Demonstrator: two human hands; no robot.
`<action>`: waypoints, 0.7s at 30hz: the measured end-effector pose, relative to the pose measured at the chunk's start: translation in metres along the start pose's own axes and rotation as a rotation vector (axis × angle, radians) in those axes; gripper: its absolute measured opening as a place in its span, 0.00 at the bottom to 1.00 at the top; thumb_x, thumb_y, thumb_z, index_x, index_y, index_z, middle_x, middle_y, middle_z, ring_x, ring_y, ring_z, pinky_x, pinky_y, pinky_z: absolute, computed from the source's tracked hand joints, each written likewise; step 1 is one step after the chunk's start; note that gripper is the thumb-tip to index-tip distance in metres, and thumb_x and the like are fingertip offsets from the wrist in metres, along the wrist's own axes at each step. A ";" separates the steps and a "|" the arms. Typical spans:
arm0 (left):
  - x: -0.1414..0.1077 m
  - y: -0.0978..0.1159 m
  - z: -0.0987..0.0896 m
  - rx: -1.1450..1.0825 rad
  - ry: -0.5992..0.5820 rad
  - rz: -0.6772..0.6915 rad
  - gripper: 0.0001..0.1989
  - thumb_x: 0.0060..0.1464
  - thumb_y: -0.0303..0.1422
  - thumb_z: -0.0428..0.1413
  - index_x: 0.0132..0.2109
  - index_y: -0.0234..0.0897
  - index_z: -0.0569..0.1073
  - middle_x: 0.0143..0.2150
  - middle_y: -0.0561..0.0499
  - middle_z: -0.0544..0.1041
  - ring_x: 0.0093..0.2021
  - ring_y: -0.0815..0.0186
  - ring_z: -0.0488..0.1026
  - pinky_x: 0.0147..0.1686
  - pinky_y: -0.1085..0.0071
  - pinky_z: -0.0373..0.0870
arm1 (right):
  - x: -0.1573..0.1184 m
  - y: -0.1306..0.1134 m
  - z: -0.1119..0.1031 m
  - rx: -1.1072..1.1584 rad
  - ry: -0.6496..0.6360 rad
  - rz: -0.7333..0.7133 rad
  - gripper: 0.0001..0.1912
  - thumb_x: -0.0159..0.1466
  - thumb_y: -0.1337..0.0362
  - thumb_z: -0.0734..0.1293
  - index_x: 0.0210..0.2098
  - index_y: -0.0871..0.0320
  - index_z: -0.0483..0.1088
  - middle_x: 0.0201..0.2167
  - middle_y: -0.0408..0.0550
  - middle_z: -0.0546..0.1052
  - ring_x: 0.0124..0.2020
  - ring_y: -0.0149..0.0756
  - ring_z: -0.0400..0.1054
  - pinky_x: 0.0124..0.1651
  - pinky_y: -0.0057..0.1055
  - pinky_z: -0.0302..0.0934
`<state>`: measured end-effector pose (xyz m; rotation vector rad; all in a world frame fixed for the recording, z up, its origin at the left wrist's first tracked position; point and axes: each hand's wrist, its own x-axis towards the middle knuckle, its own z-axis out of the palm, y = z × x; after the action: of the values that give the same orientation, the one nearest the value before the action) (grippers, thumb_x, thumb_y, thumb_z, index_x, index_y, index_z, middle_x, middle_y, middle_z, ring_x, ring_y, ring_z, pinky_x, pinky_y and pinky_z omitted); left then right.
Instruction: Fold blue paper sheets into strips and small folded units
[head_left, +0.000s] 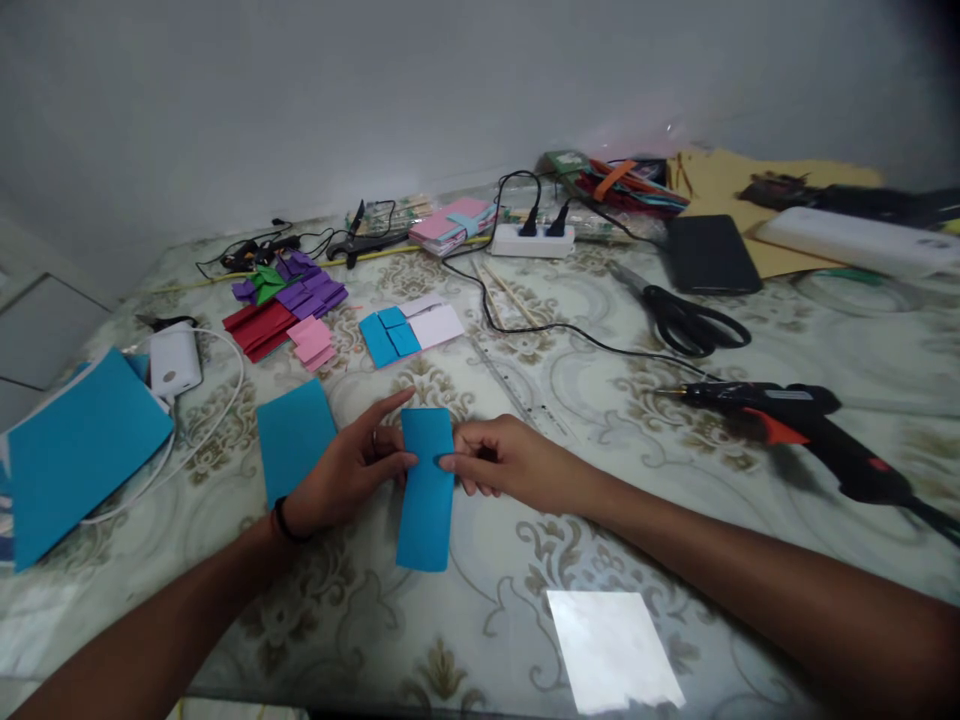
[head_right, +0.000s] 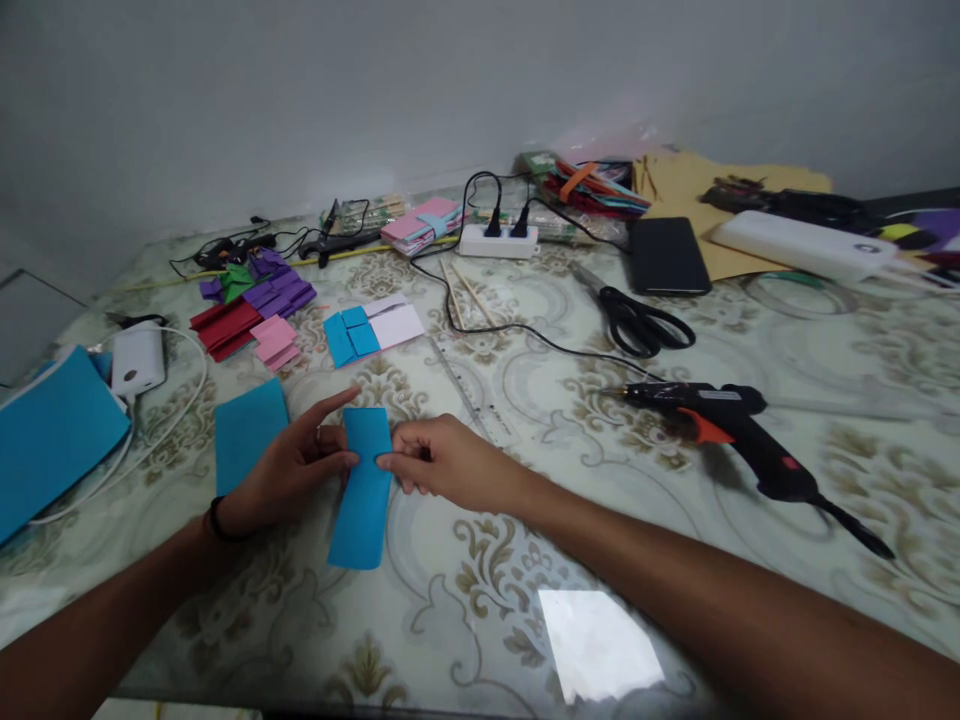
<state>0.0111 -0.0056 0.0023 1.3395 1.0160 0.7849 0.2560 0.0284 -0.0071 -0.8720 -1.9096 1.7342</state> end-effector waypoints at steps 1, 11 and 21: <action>0.000 0.000 0.000 0.009 0.000 -0.001 0.40 0.62 0.36 0.65 0.75 0.40 0.58 0.30 0.58 0.73 0.30 0.70 0.74 0.32 0.75 0.71 | 0.000 0.000 0.000 -0.008 0.002 -0.002 0.28 0.66 0.40 0.69 0.27 0.58 0.66 0.21 0.40 0.74 0.21 0.24 0.63 0.25 0.24 0.58; 0.000 0.001 0.002 -0.001 0.008 -0.016 0.38 0.61 0.39 0.66 0.72 0.39 0.60 0.30 0.58 0.72 0.30 0.71 0.70 0.31 0.75 0.67 | -0.001 0.000 0.001 -0.132 0.070 -0.048 0.23 0.70 0.50 0.67 0.25 0.57 0.65 0.19 0.39 0.72 0.20 0.24 0.60 0.26 0.23 0.54; 0.002 0.005 -0.002 0.258 -0.021 -0.055 0.22 0.62 0.48 0.61 0.31 0.34 0.69 0.28 0.55 0.68 0.29 0.71 0.62 0.29 0.75 0.59 | -0.001 0.002 0.003 -0.020 0.099 -0.037 0.24 0.68 0.46 0.70 0.26 0.58 0.67 0.20 0.39 0.73 0.20 0.24 0.62 0.26 0.23 0.56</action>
<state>0.0103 -0.0021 0.0066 1.5281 1.1619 0.6125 0.2547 0.0255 -0.0092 -0.9070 -1.8699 1.6230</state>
